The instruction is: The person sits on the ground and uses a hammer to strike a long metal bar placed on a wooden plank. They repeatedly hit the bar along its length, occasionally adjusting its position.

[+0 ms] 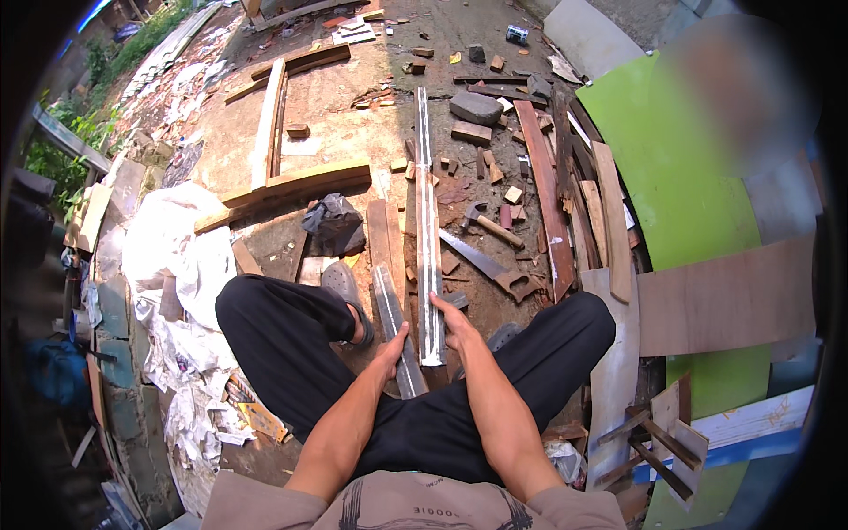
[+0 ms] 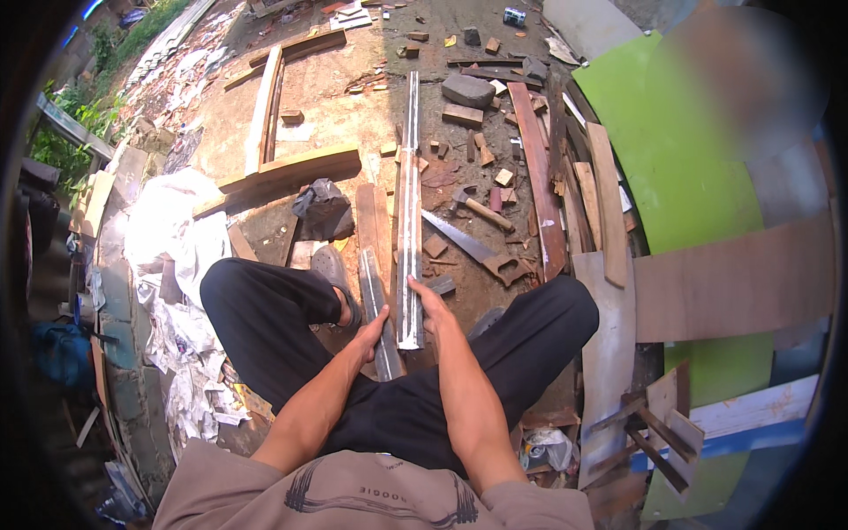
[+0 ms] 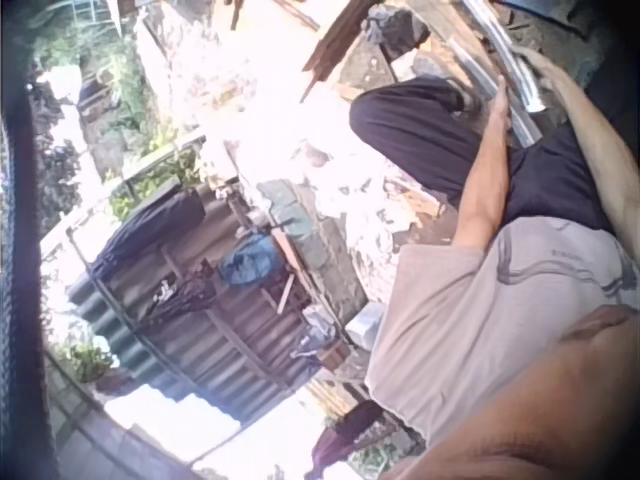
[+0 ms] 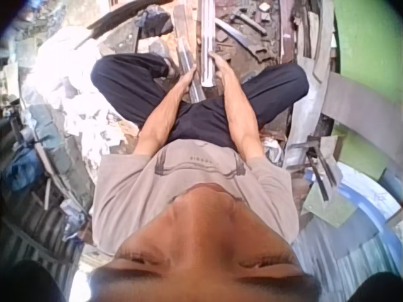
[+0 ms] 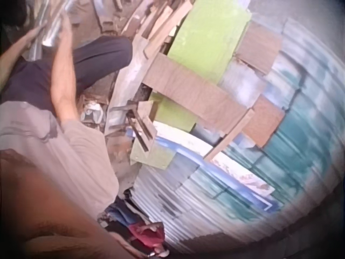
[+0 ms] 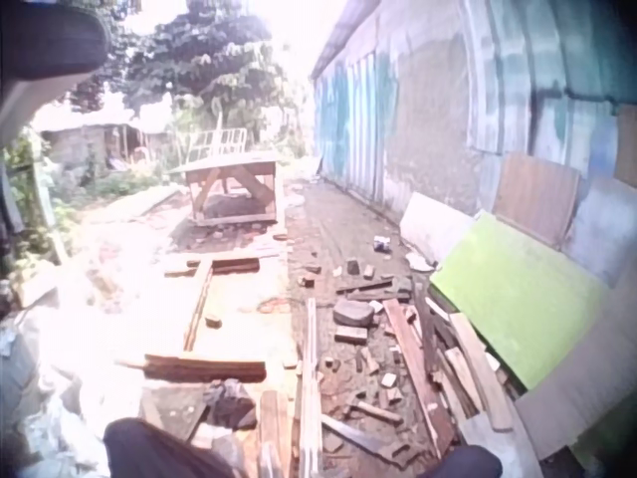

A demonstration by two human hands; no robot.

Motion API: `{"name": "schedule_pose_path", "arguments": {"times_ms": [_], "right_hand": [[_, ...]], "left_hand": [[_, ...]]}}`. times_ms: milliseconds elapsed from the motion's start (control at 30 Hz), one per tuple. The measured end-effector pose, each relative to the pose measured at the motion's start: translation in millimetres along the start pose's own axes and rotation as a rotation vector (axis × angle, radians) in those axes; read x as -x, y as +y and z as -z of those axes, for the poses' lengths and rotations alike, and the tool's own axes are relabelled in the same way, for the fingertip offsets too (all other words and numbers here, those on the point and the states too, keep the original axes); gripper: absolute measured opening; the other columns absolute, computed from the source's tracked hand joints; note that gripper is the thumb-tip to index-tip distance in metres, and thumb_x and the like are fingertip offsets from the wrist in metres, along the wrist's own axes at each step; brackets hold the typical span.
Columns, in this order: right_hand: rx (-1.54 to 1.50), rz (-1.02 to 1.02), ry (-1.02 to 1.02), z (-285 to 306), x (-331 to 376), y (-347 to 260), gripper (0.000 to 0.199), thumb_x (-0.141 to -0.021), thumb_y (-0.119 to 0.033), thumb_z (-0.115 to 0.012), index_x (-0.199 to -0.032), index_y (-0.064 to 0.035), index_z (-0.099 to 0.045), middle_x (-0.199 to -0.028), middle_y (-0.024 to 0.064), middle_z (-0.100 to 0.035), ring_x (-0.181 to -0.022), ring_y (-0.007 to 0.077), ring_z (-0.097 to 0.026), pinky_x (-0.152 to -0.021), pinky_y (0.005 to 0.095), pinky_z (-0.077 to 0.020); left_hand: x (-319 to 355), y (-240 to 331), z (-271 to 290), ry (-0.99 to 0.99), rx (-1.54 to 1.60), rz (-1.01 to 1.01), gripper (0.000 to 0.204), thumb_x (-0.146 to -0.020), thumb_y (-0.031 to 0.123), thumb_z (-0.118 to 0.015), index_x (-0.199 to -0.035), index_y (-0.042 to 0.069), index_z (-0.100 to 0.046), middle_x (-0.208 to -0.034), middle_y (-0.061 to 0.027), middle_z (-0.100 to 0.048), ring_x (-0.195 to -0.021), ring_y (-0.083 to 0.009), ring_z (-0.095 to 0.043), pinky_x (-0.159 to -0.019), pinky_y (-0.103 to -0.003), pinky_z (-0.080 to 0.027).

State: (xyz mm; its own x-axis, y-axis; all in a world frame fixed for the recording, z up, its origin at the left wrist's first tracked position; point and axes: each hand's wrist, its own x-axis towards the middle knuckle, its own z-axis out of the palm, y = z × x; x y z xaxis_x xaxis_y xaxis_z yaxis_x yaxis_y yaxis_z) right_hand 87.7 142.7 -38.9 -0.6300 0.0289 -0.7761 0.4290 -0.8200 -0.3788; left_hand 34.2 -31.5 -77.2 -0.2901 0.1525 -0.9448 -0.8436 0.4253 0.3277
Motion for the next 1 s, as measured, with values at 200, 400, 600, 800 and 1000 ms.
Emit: {"name": "schedule_pose_path", "arguments": {"times_ms": [200, 400, 600, 800, 1000], "right_hand": [[0.267, 0.210, 0.162, 2, -4, 21, 0.061, -0.085, -0.042, -0.074, -0.123, 0.0015, -0.058, -0.103, 0.0125, -0.066, -0.085, 0.0205, -0.064, -0.075, 0.0353, -0.0531], [0.659, 0.360, 0.484, -5, 1, 40, 0.077, -0.074, -0.059, -0.077, -0.113, 0.0062, -0.065, -0.107, 0.0209, -0.069, -0.096, 0.0298, -0.068, -0.084, 0.0382, -0.0517], [0.738, 0.387, 0.495, -5, -1, 43, 0.074, -0.076, -0.059, -0.075, -0.111, 0.0068, -0.066, -0.102, 0.0204, -0.070, -0.092, 0.0288, -0.068, -0.081, 0.0373, -0.0519], [0.545, 0.405, 0.251, 0, 13, 34, 0.066, -0.081, -0.049, -0.077, -0.114, 0.0059, -0.064, -0.106, 0.0148, -0.069, -0.090, 0.0210, -0.066, -0.079, 0.0342, -0.0524], [0.424, 0.370, 0.129, 4, 16, 36, 0.060, -0.081, -0.030, -0.080, -0.124, 0.0043, -0.056, -0.110, 0.0137, -0.067, -0.092, 0.0194, -0.067, -0.079, 0.0332, -0.0546]], "left_hand": [[0, -10, 0, 0.224, -0.222, -0.187, 0.107, -0.075, 0.072, -0.066, -0.123, -0.022, -0.051, -0.126, -0.0305, -0.057, -0.118, -0.0349, -0.059, -0.097, -0.041, -0.046], [18, -3, 2, 0.209, -0.318, -0.220, 0.109, -0.077, 0.071, -0.066, -0.125, -0.025, -0.047, -0.128, -0.0309, -0.055, -0.119, -0.0339, -0.057, -0.099, -0.041, -0.045], [13, 7, 9, 0.161, -0.316, -0.306, 0.106, -0.078, 0.070, -0.066, -0.128, -0.021, -0.048, -0.128, -0.0290, -0.057, -0.119, -0.0336, -0.057, -0.100, -0.040, -0.045], [27, 36, 2, 0.051, -0.269, -0.476, 0.080, -0.079, 0.060, -0.072, -0.118, -0.009, -0.064, -0.111, -0.0201, -0.068, -0.099, -0.0261, -0.067, -0.085, -0.036, -0.052], [19, 43, -2, -0.054, -0.184, -0.487, 0.073, -0.077, 0.050, -0.079, -0.114, -0.010, -0.063, -0.103, -0.0193, -0.069, -0.085, -0.0240, -0.069, -0.075, -0.035, -0.055]]}}
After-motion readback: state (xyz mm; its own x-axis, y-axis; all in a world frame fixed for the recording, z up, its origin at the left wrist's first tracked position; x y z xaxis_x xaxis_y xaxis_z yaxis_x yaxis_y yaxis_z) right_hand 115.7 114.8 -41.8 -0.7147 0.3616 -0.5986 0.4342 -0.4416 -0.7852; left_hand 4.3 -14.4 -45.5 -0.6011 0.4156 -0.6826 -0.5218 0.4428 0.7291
